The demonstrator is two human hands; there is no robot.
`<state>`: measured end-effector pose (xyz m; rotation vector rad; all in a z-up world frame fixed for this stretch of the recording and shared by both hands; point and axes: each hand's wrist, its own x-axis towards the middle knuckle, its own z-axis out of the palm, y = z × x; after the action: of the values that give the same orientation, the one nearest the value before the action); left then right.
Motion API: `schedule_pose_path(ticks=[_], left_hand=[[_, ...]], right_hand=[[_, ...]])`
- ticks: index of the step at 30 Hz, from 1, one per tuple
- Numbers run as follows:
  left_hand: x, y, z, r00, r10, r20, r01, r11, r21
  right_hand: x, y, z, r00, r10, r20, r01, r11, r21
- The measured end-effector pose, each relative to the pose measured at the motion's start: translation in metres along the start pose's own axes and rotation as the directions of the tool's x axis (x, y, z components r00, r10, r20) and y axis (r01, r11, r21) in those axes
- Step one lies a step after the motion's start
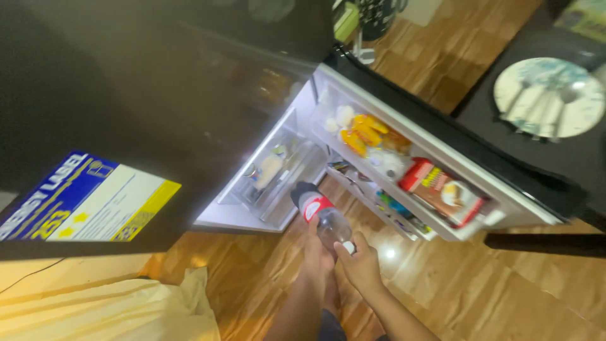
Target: The person takes a bottle from the fridge, places it on a table, opens a food container, and arranges plates and utensils on several dining tables.
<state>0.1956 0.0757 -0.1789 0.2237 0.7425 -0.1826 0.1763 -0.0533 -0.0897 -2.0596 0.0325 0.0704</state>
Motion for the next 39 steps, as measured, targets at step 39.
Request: schedule_pose_path(ticks=[39], left_hand=[[-0.282,-0.153,0.147,0.993,-0.069,-0.100,0.048,0.980,-0.195]], right_hand=[[-0.046,-0.089,-0.274,0.942,-0.322,0.096,0.206,0.324,-0.923]])
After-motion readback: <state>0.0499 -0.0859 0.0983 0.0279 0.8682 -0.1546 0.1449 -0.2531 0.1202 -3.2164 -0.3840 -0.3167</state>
